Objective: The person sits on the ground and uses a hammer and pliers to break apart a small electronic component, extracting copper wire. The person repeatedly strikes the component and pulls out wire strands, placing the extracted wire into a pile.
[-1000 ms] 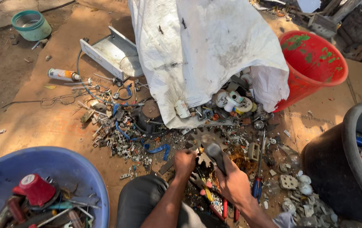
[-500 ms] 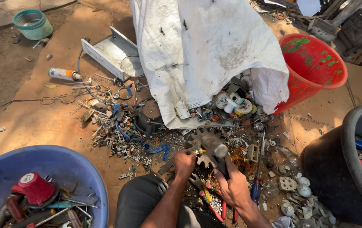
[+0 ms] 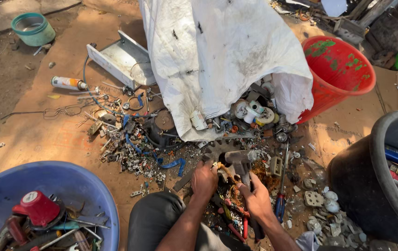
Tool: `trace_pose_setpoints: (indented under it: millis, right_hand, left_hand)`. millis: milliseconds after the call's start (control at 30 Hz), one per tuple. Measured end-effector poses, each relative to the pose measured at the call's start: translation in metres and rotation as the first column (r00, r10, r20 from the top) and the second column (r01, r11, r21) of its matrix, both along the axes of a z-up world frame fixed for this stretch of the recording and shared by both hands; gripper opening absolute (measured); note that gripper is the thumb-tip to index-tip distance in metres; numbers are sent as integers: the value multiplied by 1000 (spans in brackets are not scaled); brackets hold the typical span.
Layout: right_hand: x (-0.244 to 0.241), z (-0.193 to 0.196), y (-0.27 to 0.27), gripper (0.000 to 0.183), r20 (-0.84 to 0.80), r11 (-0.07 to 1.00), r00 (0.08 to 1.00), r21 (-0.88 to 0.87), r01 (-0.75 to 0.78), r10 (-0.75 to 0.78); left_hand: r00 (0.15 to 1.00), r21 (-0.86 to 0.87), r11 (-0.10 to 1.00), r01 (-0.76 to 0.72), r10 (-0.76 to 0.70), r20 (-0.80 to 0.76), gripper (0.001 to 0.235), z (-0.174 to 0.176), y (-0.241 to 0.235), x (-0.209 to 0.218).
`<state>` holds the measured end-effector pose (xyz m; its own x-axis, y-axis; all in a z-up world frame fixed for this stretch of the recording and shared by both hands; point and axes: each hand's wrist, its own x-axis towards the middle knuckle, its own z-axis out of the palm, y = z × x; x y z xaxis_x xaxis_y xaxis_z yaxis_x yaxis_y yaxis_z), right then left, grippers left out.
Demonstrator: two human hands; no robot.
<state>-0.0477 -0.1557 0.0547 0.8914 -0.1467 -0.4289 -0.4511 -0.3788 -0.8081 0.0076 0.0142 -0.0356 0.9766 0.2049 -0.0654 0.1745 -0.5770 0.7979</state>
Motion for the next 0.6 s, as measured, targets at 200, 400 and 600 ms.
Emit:
trace_pose_setpoints:
  millis: [200, 400, 600]
  right_hand:
    - [1, 19, 12, 48, -18, 996, 1000, 88, 14, -13]
    - [-10, 24, 16, 48, 180, 988, 980, -139, -65, 90]
    - [-3, 34, 18, 46, 7, 892, 960, -370, -258, 280]
  left_hand:
    - [994, 45, 994, 103, -101, -34, 16, 4, -2, 2]
    - [990, 106, 986, 126, -131, 46, 23, -10, -4, 3]
    - [990, 73, 993, 92, -99, 97, 12, 0, -2, -6]
